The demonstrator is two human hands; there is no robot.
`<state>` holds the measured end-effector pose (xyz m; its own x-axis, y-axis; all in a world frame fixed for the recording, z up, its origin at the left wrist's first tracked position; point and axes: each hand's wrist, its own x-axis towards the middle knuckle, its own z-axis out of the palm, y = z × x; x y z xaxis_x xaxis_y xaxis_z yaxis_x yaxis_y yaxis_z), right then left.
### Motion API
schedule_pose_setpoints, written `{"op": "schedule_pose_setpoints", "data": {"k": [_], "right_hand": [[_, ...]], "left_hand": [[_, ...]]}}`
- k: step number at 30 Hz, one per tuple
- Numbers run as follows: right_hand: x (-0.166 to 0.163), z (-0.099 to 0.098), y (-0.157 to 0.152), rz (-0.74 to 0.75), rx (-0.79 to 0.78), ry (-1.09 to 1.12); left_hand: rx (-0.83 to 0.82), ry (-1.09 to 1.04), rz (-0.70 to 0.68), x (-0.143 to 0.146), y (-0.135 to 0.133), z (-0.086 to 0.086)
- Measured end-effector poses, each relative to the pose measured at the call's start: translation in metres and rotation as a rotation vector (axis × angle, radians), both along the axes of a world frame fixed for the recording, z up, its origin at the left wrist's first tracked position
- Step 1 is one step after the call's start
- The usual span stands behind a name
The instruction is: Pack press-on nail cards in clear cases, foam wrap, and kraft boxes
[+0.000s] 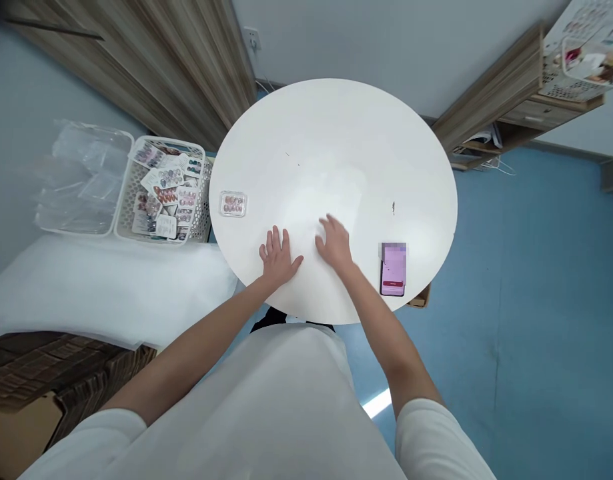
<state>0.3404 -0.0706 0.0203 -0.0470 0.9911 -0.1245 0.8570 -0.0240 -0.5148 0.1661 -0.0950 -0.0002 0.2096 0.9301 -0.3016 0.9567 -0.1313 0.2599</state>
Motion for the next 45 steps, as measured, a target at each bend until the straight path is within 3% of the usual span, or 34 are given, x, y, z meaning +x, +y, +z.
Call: {"op": "schedule_pose_setpoints", "data": {"k": [4, 7, 12, 16, 22, 27, 35, 39, 45], "right_hand": [[-0.003, -0.010, -0.100, 0.122, -0.215, -0.167], [0.000, -0.018, -0.130, 0.185, -0.298, -0.252], [0.017, -0.021, -0.116, 0.222, -0.302, -0.301], [0.028, -0.016, -0.107, 0.221, -0.300, -0.316], [0.031, -0.017, -0.130, 0.328, -0.244, -0.269], [0.034, -0.023, -0.139, 0.322, -0.263, -0.281], [0.039, -0.021, -0.135, 0.336, -0.273, -0.292], [0.034, -0.014, -0.130, 0.272, -0.243, -0.244], [0.002, 0.010, -0.097, 0.207, -0.166, -0.123]], "left_hand": [[0.013, -0.007, -0.280, -0.022, -0.023, 0.011], [-0.011, 0.051, -0.382, -0.030, -0.039, 0.007], [-0.020, 0.124, -0.351, -0.014, -0.039, -0.002], [0.006, 0.153, -0.303, -0.003, -0.037, 0.001], [-0.008, 0.176, -0.297, -0.011, -0.070, 0.002], [-0.069, 0.200, -0.242, -0.008, -0.087, 0.000], [-0.054, 0.170, -0.191, -0.006, -0.086, 0.002], [-0.036, 0.115, -0.171, -0.016, -0.085, 0.006], [-0.001, -0.005, 0.094, -0.051, -0.052, 0.013]]}}
